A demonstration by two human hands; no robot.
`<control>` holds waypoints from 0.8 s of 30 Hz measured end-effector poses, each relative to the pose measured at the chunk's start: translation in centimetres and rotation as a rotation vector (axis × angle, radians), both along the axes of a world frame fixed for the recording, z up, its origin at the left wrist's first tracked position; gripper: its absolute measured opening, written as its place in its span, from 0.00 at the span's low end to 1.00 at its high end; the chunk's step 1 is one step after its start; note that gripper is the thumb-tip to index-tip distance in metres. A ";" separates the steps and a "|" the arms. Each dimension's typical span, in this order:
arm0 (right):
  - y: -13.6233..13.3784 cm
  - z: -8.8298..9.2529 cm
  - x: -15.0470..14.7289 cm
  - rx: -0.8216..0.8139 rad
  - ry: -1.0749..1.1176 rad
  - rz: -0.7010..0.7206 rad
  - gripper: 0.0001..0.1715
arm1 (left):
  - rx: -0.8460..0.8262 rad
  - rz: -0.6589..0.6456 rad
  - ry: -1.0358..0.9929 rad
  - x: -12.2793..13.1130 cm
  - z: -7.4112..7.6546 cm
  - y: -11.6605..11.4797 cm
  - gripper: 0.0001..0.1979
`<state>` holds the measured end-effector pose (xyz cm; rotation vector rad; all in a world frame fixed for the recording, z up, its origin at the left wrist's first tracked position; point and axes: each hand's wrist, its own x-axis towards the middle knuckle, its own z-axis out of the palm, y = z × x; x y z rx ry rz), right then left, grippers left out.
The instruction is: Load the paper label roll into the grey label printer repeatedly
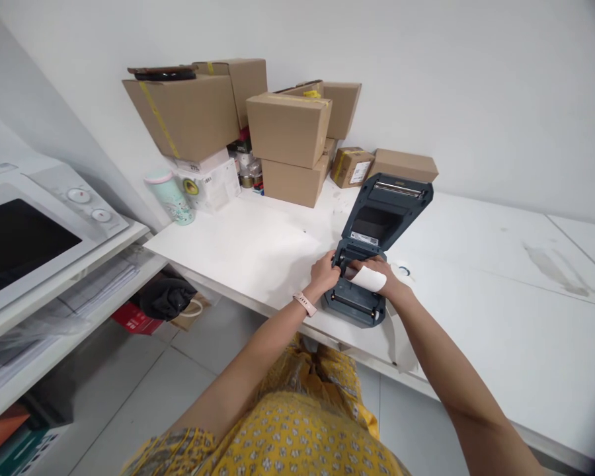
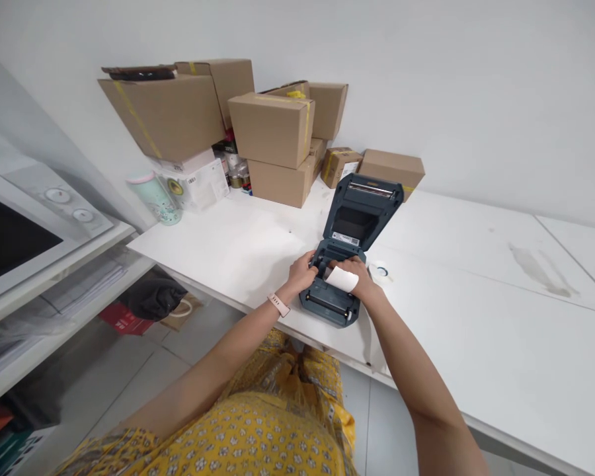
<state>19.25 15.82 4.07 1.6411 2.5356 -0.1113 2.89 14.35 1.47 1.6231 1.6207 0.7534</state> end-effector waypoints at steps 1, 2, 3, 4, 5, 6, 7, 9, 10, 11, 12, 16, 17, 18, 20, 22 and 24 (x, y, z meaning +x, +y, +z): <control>-0.2 0.2 0.1 0.004 0.019 0.011 0.20 | 0.001 0.000 -0.001 0.0 -0.1 0.0 0.31; -0.5 0.5 0.2 0.008 0.041 0.022 0.20 | 0.003 0.000 -0.001 0.0 -0.2 0.1 0.31; -0.9 0.8 0.4 0.009 0.059 0.034 0.20 | 0.007 0.000 -0.001 0.0 -0.3 0.1 0.31; -1.5 1.1 0.6 0.010 0.087 0.048 0.21 | 0.014 0.000 -0.002 0.0 -0.4 0.1 0.30; -2.2 1.4 0.8 0.012 0.131 0.067 0.22 | 0.022 -0.001 -0.005 0.0 -0.4 0.1 0.30; -3.2 1.5 1.0 0.018 0.193 0.090 0.23 | 0.031 -0.001 -0.008 0.0 -0.4 0.1 0.30; -4.3 1.5 1.2 0.028 0.270 0.113 0.23 | 0.039 -0.001 -0.014 0.0 -0.4 0.1 0.30; -7.0 1.1 1.4 0.062 0.416 0.139 0.23 | 0.042 -0.001 -0.024 0.0 -0.4 0.0 0.30; -8.3 0.6 1.4 0.093 0.462 0.140 0.24 | 0.038 0.001 -0.028 0.0 -0.3 -0.1 0.30; -9.6 -0.1 1.2 0.134 0.481 0.133 0.24 | 0.034 0.001 -0.032 0.0 -0.2 -0.1 0.30; -10.8 -0.8 1.0 0.186 0.485 0.124 0.24 | 0.036 -0.002 -0.038 -0.1 -0.2 -0.2 0.30; -13.8 -3.2 -0.5 0.391 0.458 0.086 0.25 | 0.058 -0.014 -0.052 0.0 -0.2 -0.3 0.29; -14.1 -3.6 -0.7 0.418 0.450 0.081 0.26 | 0.060 -0.015 -0.052 0.0 -0.2 -0.3 0.29; -14.3 -3.9 -0.9 0.439 0.443 0.077 0.27 | 0.062 -0.015 -0.052 0.0 -0.2 -0.3 0.29; -14.5 -4.1 -1.1 0.470 0.439 0.076 0.26 | 0.062 -0.015 -0.055 0.0 -0.2 -0.3 0.29; -14.5 -4.2 -1.1 0.497 0.450 0.077 0.23 | 0.053 -0.010 -0.057 0.0 -0.1 -0.3 0.29; -14.5 -4.1 -1.0 0.513 0.475 0.090 0.22 | 0.048 -0.004 -0.060 0.0 -0.1 -0.3 0.28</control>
